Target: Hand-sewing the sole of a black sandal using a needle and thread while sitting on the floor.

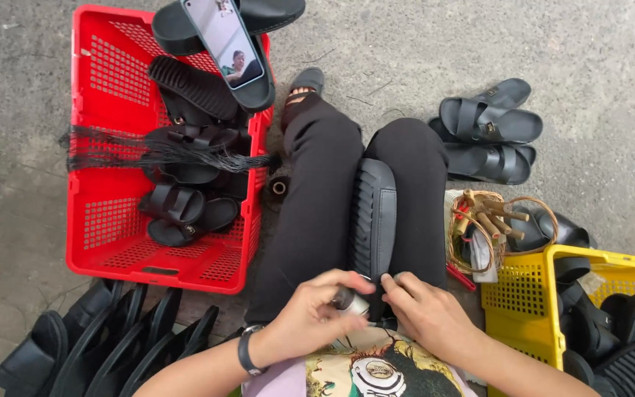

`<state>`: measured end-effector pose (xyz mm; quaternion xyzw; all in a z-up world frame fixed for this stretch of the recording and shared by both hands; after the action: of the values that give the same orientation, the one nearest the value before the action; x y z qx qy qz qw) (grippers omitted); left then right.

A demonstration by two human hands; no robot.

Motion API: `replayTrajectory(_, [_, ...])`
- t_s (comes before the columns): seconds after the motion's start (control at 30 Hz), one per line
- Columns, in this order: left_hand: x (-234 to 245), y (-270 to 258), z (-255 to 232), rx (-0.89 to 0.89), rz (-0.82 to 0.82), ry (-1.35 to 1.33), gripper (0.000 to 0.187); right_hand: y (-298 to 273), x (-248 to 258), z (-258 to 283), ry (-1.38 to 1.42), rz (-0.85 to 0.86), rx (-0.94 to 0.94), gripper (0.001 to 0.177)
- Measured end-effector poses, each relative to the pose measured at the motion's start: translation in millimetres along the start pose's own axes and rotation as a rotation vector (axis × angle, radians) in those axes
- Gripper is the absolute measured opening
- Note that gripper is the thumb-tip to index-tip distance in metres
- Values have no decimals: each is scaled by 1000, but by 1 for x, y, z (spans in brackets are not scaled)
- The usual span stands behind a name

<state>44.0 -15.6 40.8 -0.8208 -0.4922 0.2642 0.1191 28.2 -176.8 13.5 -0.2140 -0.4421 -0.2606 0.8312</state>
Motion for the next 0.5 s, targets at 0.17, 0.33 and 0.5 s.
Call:
replayTrajectory(0.17, [7, 16, 47, 198, -23, -100, 11, -2, 8, 5, -62, -220, 100, 28])
replayTrajectory(0.33, [3, 26, 56, 383, -180, 48, 31, -5, 40, 11, -154, -340, 158, 31])
replayTrajectory(0.5, [-13, 19, -1, -293, -327, 673, 42, -30, 48, -22, -418, 219, -21, 63])
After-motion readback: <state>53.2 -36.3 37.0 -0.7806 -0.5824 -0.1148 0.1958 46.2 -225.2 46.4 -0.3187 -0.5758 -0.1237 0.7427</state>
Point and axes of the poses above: each hand's wrist, its own y-axis towards the middle knuckle, its own x-axis out of the back of the hand, z = x × y, the point moved 7 cm from there along y, towards the middle knuckle, and after that the axes turned 12 degrees about x, right-handed, at the moved point
